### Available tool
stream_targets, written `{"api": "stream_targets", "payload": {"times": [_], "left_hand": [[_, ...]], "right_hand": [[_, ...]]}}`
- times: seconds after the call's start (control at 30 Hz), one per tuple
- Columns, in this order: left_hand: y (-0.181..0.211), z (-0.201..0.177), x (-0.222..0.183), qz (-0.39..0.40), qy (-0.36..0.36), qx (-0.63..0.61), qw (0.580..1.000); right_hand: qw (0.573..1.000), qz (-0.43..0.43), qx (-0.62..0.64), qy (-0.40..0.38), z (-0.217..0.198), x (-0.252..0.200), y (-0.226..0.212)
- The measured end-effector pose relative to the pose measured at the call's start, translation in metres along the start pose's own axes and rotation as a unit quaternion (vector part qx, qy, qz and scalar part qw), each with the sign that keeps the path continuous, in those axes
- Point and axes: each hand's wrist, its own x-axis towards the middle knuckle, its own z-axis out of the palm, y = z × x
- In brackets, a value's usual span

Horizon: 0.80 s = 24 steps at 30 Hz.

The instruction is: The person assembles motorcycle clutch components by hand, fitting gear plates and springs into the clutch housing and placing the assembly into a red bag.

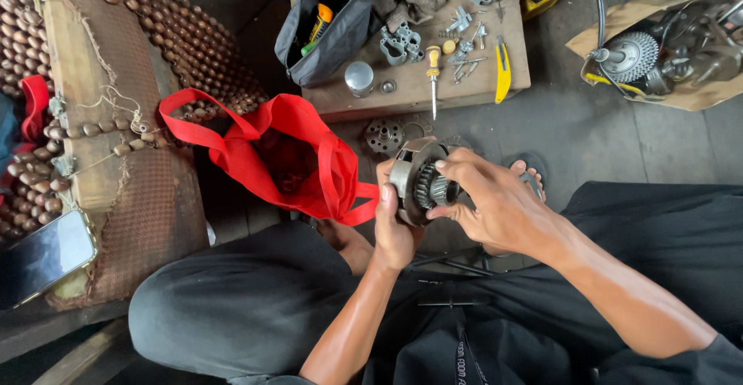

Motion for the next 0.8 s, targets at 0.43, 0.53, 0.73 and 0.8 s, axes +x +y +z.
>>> {"api": "stream_targets", "payload": {"times": [0.43,0.53,0.73,0.8], "left_hand": [[-0.010,-0.012,0.000,0.010,-0.074,0.016,0.997],[-0.023,-0.032,-0.002,-0.045,-0.070,-0.086,0.993],[-0.025,-0.033,-0.010,-0.099,-0.065,-0.074,0.990],[-0.029,-0.038,-0.008,-0.075,-0.052,-0.035,0.995]], "right_hand": [[0.994,0.107,0.034,-0.009,-0.010,-0.008,-0.003],[0.998,0.030,-0.056,-0.029,-0.025,0.004,-0.007],[0.991,-0.111,-0.044,-0.064,-0.016,0.005,0.001],[0.994,-0.089,-0.046,-0.033,-0.007,0.004,0.004]]}}
